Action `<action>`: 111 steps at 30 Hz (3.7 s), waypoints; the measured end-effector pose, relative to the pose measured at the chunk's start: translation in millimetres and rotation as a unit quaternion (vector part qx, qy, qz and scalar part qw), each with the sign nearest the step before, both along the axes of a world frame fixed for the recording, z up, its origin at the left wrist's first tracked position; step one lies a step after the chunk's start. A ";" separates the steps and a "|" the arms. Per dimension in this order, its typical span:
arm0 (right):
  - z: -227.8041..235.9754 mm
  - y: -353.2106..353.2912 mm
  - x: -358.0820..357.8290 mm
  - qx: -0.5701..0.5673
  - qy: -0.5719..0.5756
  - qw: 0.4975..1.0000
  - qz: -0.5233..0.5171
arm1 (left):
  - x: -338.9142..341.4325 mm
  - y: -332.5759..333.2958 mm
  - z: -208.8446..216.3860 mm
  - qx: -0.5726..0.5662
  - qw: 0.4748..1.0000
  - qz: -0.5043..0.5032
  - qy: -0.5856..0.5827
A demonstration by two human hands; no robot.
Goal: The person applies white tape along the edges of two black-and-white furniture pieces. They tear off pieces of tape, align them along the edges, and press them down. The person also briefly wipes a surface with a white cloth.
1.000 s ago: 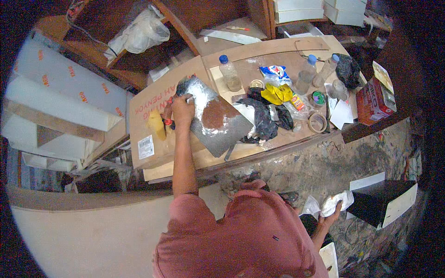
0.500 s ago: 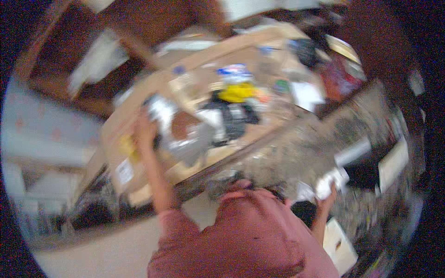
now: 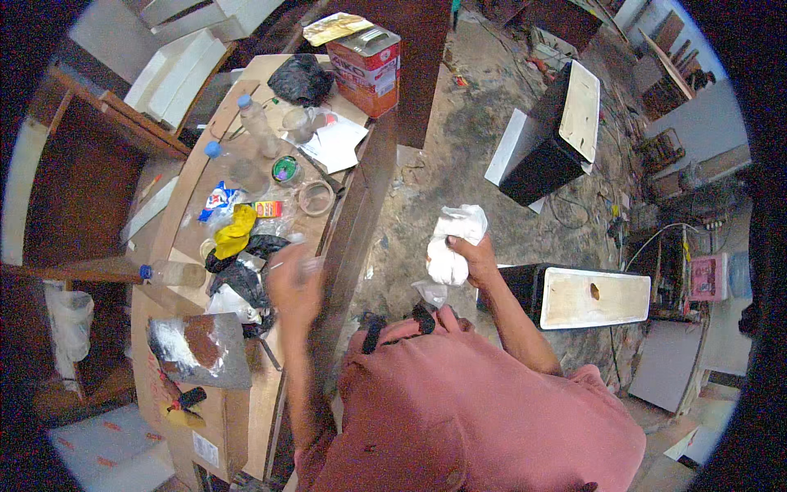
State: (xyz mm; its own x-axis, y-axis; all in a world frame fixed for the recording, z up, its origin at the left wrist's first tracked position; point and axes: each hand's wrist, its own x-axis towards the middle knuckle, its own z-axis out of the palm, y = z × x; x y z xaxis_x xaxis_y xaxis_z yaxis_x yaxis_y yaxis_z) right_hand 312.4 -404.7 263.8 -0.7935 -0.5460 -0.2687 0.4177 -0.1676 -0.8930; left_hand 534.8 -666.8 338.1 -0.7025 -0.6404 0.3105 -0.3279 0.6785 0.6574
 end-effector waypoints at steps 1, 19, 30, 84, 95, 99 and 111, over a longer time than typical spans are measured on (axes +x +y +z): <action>-0.5 1.7 -0.6 0.006 -0.001 1.000 0.007 | -34.3 20.0 -4.1 0.013 0.997 -0.065 -0.029; -22.4 26.2 -30.4 0.013 0.066 0.998 -0.011 | -175.7 83.1 -64.9 0.514 0.836 -0.186 0.036; -20.9 27.3 -43.2 0.054 0.073 0.994 0.057 | -187.8 109.2 -70.3 0.278 0.936 -0.217 0.012; -45.4 29.5 -52.2 -0.016 -0.022 0.994 0.103 | -189.7 120.3 -97.6 0.659 0.743 -0.097 0.058; -39.1 17.9 -55.9 0.284 0.060 0.951 0.106 | -180.8 115.1 -142.7 0.776 0.621 -0.053 0.092; -45.8 8.7 -56.9 0.298 0.081 0.945 0.105 | -186.9 113.5 -160.5 0.829 0.532 -0.075 0.156; -19.3 -11.7 -59.7 0.403 0.097 0.905 0.091 | -197.3 110.4 -166.6 0.854 0.475 -0.035 0.208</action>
